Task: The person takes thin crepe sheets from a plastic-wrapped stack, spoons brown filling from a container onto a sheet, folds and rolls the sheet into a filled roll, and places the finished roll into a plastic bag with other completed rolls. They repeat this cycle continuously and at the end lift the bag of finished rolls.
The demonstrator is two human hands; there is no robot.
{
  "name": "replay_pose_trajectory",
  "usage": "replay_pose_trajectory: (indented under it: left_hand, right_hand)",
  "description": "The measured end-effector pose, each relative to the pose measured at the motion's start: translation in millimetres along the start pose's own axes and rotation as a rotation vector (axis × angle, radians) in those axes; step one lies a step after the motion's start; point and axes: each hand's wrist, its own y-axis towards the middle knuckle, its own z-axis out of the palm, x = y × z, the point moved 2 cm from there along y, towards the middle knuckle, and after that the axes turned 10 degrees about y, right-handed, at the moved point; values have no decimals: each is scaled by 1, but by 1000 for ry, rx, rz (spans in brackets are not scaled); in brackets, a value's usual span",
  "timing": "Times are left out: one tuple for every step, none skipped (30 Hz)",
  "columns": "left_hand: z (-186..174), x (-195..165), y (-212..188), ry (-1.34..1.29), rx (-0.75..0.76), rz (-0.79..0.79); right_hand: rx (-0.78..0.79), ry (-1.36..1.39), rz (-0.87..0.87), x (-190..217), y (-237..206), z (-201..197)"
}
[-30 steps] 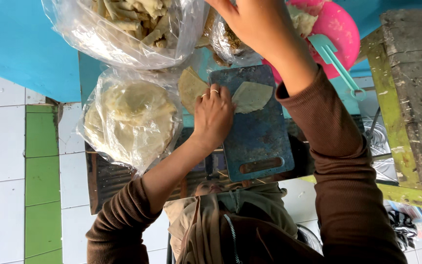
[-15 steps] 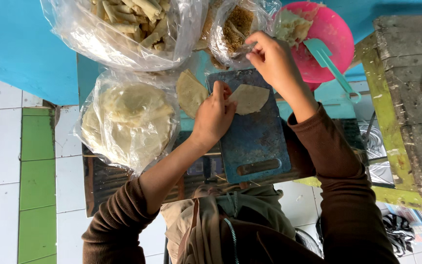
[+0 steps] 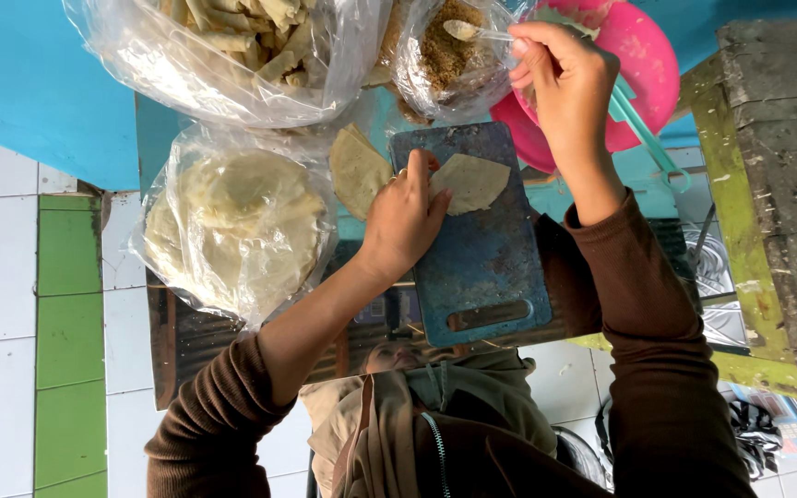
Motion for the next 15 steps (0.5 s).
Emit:
replay_pose_trajectory:
  left_hand:
    - [0,0,0,4,5,-4]
    - [0,0,1,8,11,-8]
    - [0,0,1,13,16,-14]
    - [0,0,2,19,14,-10]
    - [0,0,2,25,13,-8]
    - [-1,-1,1,30,14,-7]
    - [-1,-1,1,19,16,-10]
    - [-1,-1,1,9,18,-14]
    - [-1,-1,1,-1,20,-16]
    - [-1,-1,1,10,26,-20]
    - [-1,-1,1,21,32,-24]
    - [-1,-1,1,32,38,-28]
    - [-1,-1,1,33,27,-17]
    - [0,-1,1,34,16,-7]
    - [0,-1,2,36,5,4]
  right_hand:
    - [27,15,9,1,0,-1]
    - [55,31,18,2,1,-1]
    - [84,47,27,2,1,-1]
    - [91,34,26,3,2,-1]
    - [98,21,27,3,2,0]
    - [106,8,29,4,2,0]
    - [115,-17,-5,6,2,0]
    - [123,-41,-38,8,2,0]
    - [132,-65,-72,10,2,0]
    - [137,-85,-89,12,2,-1]
    - [143,-105,-105,14,2,-3]
    - [148,-125,-122,16,2,-4]
    - [152,-147,-124,17,1,-5]
    - [156,-168,-126,17,0,-5]
    - [159,-189,-129,17,0,-4]
